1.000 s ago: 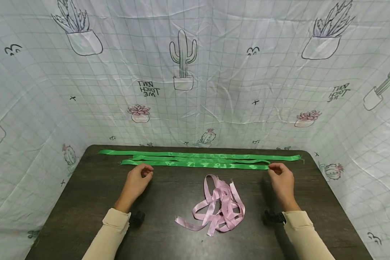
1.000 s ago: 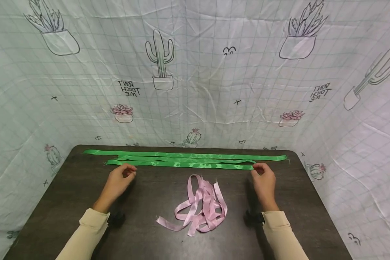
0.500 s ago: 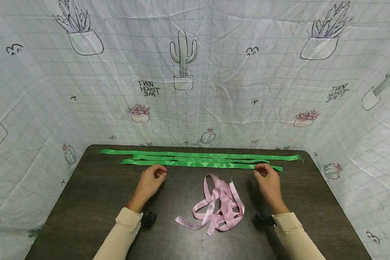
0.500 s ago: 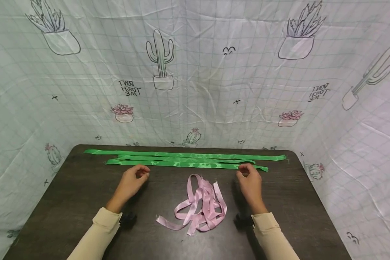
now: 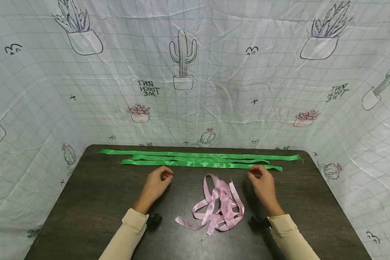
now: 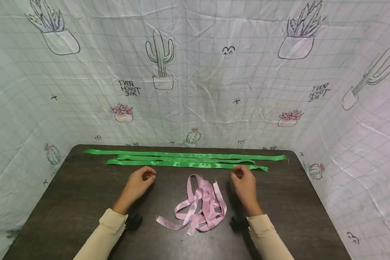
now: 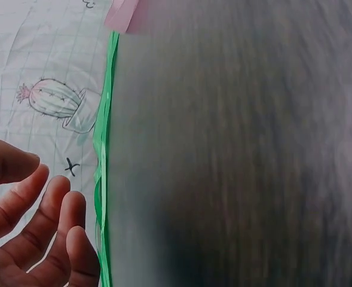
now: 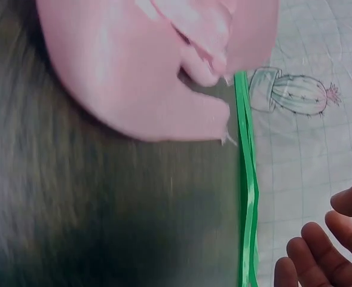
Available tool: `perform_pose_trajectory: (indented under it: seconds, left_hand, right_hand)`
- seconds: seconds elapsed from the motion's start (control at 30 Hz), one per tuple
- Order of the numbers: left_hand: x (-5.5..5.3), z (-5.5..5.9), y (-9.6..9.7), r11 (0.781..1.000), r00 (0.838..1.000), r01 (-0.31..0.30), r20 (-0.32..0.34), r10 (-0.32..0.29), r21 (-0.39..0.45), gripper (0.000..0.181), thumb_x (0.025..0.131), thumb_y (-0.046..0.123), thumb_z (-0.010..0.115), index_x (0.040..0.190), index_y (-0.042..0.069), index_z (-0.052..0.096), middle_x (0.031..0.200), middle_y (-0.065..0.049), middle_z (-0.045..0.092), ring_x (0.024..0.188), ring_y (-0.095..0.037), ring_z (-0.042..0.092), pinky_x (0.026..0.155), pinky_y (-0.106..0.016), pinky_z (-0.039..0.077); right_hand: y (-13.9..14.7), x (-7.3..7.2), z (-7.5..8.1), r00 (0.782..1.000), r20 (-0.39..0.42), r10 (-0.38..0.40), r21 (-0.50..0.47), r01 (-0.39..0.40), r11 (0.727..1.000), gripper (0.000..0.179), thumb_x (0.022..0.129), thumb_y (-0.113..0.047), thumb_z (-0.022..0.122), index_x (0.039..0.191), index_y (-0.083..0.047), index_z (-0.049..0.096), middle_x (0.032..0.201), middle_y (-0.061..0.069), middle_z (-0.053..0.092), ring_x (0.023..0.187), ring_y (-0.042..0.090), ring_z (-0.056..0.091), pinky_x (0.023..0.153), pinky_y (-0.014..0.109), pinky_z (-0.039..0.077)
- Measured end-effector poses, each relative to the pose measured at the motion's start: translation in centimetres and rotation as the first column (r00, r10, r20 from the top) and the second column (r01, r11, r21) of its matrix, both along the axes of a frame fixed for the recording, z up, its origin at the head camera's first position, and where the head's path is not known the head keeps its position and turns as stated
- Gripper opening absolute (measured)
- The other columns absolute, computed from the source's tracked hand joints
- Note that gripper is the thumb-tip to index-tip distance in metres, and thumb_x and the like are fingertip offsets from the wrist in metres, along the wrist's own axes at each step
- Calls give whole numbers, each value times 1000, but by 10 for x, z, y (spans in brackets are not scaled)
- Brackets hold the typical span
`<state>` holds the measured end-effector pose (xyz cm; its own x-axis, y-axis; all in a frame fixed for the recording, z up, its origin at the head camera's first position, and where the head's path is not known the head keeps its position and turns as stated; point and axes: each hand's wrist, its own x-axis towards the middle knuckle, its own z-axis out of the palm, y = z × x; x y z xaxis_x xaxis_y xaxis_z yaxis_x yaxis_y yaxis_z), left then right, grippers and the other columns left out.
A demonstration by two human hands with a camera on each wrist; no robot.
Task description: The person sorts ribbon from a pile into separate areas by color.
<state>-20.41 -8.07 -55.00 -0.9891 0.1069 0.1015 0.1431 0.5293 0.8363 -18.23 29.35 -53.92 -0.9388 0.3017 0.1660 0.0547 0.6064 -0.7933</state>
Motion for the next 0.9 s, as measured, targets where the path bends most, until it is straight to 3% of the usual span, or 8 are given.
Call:
perform_pose_trajectory:
  seconds: [0.07, 0.17, 0.33, 0.7, 0.9]
  left_hand:
    - [0, -1, 3, 1000, 1000, 2, -5, -2, 5, 10, 96, 3, 72, 106, 3, 74, 95, -7, 74, 84, -17, 66, 77, -34, 53]
    - [-1, -1, 7, 1000, 1000, 2, -14, -2, 23, 10, 96, 2, 72, 106, 2, 74, 94, -8, 74, 84, -18, 67, 78, -35, 54]
    - [-2, -1, 17, 999, 1000, 4, 3, -5, 46, 11, 96, 4, 72, 106, 3, 74, 95, -8, 74, 85, -18, 67, 78, -35, 54]
    - [-2, -3, 48, 996, 998, 50, 20, -51, 75, 11, 96, 4, 72, 106, 1, 73, 94, -9, 73, 81, -15, 65, 75, -31, 54]
    - [-1, -6, 65, 997, 997, 60, 49, -62, 58, 10, 96, 7, 73, 105, 4, 74, 96, -8, 74, 83, -15, 66, 76, -33, 56]
  right_hand:
    - [-4, 0, 0, 1000, 1, 8, -1, -8, 1000, 21, 97, 0, 64, 117, 5, 69, 116, 25, 73, 109, 39, 70, 80, 12, 47]
    - [-12, 0, 1, 1000, -1, 20, -4, -20, 1000, 21, 96, 0, 64, 116, 6, 69, 117, 26, 72, 111, 39, 69, 90, 28, 55]
    - [-24, -1, -3, 999, -14, 47, -2, -47, 999, 22, 95, 1, 65, 115, 7, 68, 116, 27, 71, 111, 40, 68, 99, 53, 54]
    - [-50, -5, -11, 988, -37, 147, 53, -145, 988, 23, 91, 1, 71, 113, 7, 68, 113, 25, 71, 107, 43, 69, 96, 57, 54]
    - [-63, -7, -13, 983, -12, 185, 50, -185, 982, 22, 90, -2, 74, 111, 5, 69, 112, 23, 71, 107, 41, 67, 95, 58, 53]
